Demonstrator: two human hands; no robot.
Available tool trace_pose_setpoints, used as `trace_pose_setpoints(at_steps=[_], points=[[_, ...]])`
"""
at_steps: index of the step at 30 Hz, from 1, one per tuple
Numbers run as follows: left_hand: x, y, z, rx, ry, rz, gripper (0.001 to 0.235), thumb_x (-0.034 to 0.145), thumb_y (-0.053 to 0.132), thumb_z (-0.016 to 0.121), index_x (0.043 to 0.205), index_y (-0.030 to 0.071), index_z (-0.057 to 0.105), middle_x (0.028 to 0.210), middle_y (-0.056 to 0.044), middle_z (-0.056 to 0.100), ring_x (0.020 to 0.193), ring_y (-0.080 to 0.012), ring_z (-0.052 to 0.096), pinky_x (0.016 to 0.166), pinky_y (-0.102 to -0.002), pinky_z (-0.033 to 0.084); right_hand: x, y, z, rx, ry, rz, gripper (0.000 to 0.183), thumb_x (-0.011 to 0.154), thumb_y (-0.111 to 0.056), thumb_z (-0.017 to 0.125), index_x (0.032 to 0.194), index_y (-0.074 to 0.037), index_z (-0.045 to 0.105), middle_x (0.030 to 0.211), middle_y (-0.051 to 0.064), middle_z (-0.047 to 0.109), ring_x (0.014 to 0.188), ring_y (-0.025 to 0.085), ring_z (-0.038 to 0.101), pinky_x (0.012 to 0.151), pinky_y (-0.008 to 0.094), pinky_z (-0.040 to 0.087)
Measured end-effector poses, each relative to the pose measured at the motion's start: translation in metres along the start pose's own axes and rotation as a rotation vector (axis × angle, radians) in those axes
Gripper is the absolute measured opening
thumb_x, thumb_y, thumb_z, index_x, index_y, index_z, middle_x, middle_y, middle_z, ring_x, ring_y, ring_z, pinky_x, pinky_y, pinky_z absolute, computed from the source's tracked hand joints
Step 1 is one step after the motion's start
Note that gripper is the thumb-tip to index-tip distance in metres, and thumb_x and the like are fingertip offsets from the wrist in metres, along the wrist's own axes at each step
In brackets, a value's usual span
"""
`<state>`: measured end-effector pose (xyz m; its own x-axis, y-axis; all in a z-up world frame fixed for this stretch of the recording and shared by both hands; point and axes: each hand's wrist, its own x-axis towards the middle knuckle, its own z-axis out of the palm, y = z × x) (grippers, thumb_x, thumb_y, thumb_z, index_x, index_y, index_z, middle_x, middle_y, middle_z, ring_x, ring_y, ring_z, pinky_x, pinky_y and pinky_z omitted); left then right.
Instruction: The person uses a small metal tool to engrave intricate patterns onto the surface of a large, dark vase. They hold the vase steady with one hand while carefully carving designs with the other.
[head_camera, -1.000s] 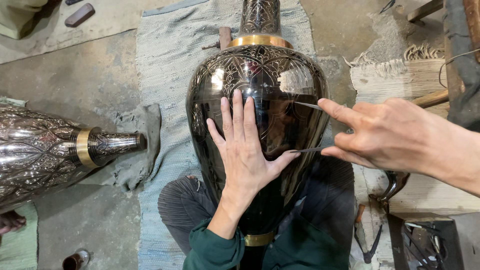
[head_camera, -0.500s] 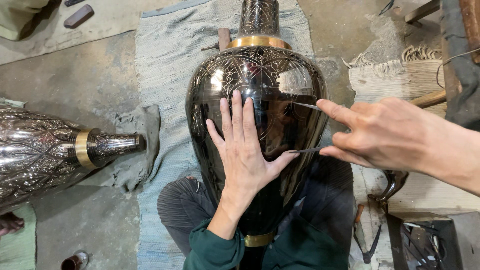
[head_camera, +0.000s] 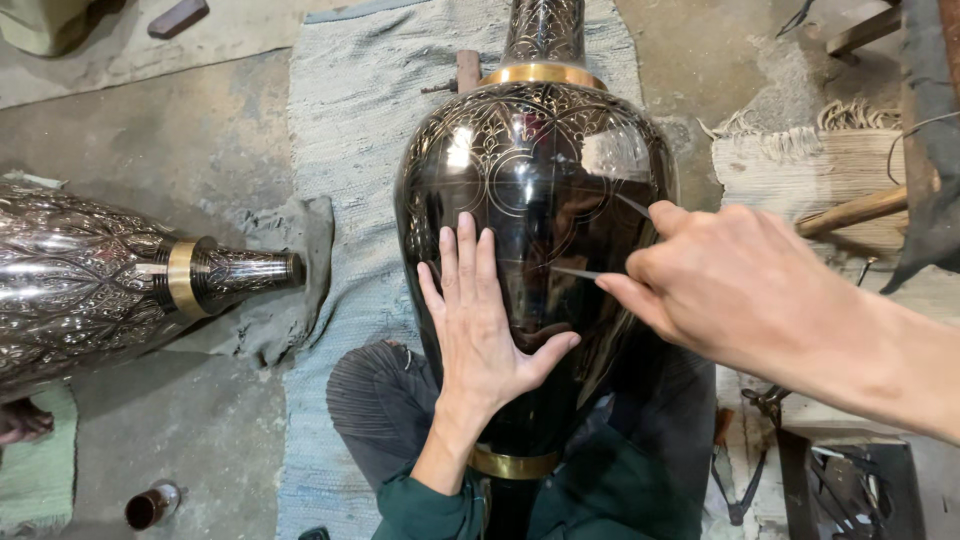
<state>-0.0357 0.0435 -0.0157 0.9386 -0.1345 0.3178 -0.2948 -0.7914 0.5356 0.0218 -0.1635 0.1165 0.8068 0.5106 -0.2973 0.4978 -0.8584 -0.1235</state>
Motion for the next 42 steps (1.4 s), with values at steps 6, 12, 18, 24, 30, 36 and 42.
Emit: trace_pose_setpoints(at_steps=[6,12,18,24,30,36,42], points=[[-0.002,-0.002,0.002,-0.017,0.001,0.013,0.132,0.061,0.055,0.089,0.157,-0.004,0.02,0.167,-0.029,0.016,0.156,-0.0489,0.015,0.119,-0.073,0.009,0.004,-0.018,-0.002,0.011,0.021,0.072,0.046,0.094,-0.043,0.065,0.075,-0.003,0.075,0.074,0.019,0.066,0.047,0.03,0.069,0.04,0.041,0.059],[-0.004,-0.004,0.002,-0.059,0.014,0.03,0.133,0.062,0.053,0.089,0.159,-0.002,0.016,0.167,-0.03,0.014,0.156,-0.0496,0.013,0.119,-0.074,0.008,0.004,-0.018,0.0,-0.02,0.058,0.029,0.048,0.094,-0.043,0.066,0.071,-0.002,0.073,0.071,0.02,0.066,0.044,0.029,0.067,0.038,0.041,0.056],[-0.004,-0.004,0.002,-0.057,0.013,0.029,0.132,0.063,0.053,0.089,0.159,-0.002,0.016,0.167,-0.03,0.014,0.156,-0.0494,0.014,0.119,-0.074,0.008,0.003,-0.009,0.003,-0.141,-0.073,0.017,0.057,0.096,-0.049,0.056,0.065,-0.002,0.067,0.09,0.024,0.066,0.045,0.025,0.065,0.037,0.035,0.055],[0.0,0.002,-0.002,-0.039,0.016,0.039,0.129,0.064,0.056,0.088,0.157,-0.003,0.02,0.166,-0.03,0.017,0.155,-0.0499,0.015,0.119,-0.074,0.01,0.002,0.005,0.0,-0.303,-0.325,-0.01,0.062,0.102,-0.051,0.043,0.065,-0.005,0.061,0.123,0.028,0.058,0.047,0.014,0.065,0.041,0.028,0.056],[0.033,0.022,-0.005,-0.079,0.055,0.222,0.099,0.073,0.047,0.084,0.149,-0.001,0.042,0.152,-0.02,0.047,0.148,-0.0406,0.04,0.123,-0.069,0.017,0.014,0.018,-0.031,-0.141,-0.166,-0.05,0.043,0.099,-0.048,0.052,0.081,-0.011,0.067,0.062,0.013,0.069,0.055,0.025,0.07,0.058,0.039,0.06],[0.085,0.061,0.012,-0.042,0.036,0.276,0.019,0.08,0.025,0.079,0.094,0.013,0.073,0.1,-0.001,0.074,0.106,-0.0251,0.071,0.12,-0.064,0.03,0.015,0.011,-0.054,-0.001,-0.031,0.127,0.029,0.096,-0.035,0.055,0.103,-0.008,0.062,0.058,0.018,0.065,0.06,0.038,0.069,0.062,0.046,0.057],[0.096,0.067,0.017,-0.157,0.161,0.28,0.013,0.082,0.016,0.075,0.095,0.013,0.075,0.088,-0.005,0.072,0.086,-0.0275,0.07,0.106,-0.05,0.047,0.018,0.015,-0.056,0.122,0.015,0.156,0.033,0.098,-0.032,0.051,0.121,-0.008,0.057,0.055,0.018,0.064,0.056,0.036,0.07,0.059,0.046,0.058]])
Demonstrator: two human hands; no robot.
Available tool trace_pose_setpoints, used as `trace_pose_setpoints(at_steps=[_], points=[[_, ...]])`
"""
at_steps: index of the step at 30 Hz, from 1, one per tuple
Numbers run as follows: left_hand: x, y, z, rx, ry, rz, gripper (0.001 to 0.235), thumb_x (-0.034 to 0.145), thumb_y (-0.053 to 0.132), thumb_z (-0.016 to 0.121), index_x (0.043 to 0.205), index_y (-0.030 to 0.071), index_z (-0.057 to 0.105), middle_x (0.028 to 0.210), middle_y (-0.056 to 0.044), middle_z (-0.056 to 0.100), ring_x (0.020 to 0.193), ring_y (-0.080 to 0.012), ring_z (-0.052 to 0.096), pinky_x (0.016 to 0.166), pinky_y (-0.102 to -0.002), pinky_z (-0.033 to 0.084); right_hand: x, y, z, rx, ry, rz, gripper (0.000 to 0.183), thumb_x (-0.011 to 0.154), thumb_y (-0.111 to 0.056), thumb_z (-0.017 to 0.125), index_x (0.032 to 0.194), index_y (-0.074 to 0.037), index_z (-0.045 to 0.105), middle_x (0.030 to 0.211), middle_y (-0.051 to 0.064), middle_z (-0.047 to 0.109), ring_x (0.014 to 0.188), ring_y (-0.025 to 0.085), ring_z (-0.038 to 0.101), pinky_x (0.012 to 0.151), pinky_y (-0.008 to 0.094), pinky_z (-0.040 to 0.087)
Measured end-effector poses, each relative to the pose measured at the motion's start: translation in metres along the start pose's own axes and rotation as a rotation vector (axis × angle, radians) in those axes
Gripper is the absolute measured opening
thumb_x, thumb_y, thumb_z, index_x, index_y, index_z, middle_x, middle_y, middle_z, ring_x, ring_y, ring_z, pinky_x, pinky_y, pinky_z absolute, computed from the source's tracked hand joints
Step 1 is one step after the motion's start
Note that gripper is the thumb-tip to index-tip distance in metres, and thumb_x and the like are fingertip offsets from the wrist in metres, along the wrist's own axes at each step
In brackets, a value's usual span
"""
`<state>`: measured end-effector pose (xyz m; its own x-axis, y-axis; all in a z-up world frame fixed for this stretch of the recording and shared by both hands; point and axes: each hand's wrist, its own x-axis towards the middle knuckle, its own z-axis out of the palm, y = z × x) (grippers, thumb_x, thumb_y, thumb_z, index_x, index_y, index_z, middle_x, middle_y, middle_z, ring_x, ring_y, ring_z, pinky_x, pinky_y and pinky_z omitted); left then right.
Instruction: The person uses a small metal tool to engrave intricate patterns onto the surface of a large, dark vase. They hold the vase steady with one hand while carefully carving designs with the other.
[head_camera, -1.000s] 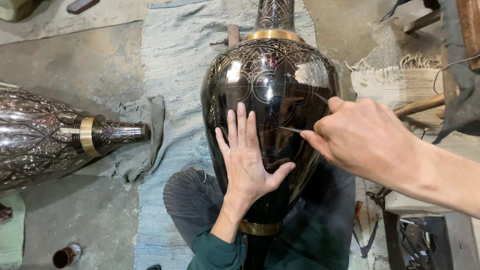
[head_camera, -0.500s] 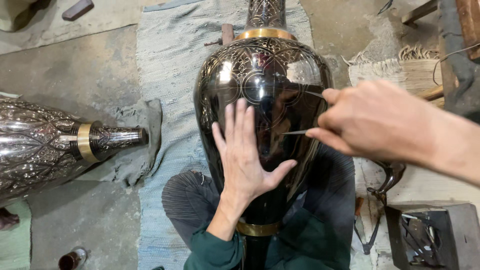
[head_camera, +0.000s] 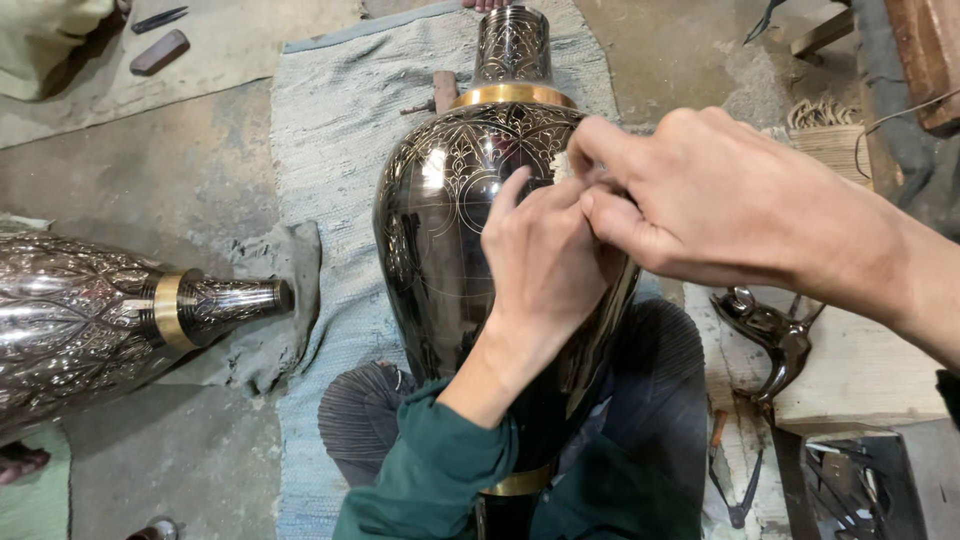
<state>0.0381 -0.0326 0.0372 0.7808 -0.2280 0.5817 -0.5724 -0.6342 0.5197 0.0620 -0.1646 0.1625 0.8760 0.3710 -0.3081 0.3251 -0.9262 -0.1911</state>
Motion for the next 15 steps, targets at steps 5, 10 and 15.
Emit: trace_pose_setpoints(at_steps=[5,10,15], points=[[0.012,-0.011,0.004,-0.089,-0.051,0.024,0.008,0.085,0.011,0.073,0.092,0.012,0.073,0.084,-0.008,0.071,0.081,-0.0296,0.071,0.071,-0.04,0.055,0.0,0.013,0.003,-0.038,0.194,-0.039,0.056,0.1,-0.048,0.046,0.141,-0.01,0.053,0.068,0.021,0.069,0.056,0.032,0.071,0.053,0.043,0.057],[0.019,-0.012,-0.006,-0.088,-0.161,0.011,0.008,0.086,0.016,0.075,0.093,0.016,0.076,0.076,-0.007,0.072,0.066,-0.0292,0.07,0.056,-0.041,0.051,-0.004,0.039,0.001,0.121,0.496,-0.277,0.051,0.105,-0.047,0.049,0.137,-0.01,0.059,0.097,0.018,0.072,0.074,0.027,0.073,0.061,0.038,0.057],[0.024,-0.008,-0.02,-0.092,-0.167,0.021,0.011,0.085,0.019,0.076,0.096,0.016,0.077,0.078,-0.008,0.072,0.068,-0.0303,0.07,0.058,-0.041,0.053,-0.003,0.042,0.005,0.14,0.566,-0.471,0.051,0.096,-0.046,0.064,0.13,-0.008,0.068,0.1,0.015,0.074,0.077,0.024,0.072,0.066,0.034,0.056]])
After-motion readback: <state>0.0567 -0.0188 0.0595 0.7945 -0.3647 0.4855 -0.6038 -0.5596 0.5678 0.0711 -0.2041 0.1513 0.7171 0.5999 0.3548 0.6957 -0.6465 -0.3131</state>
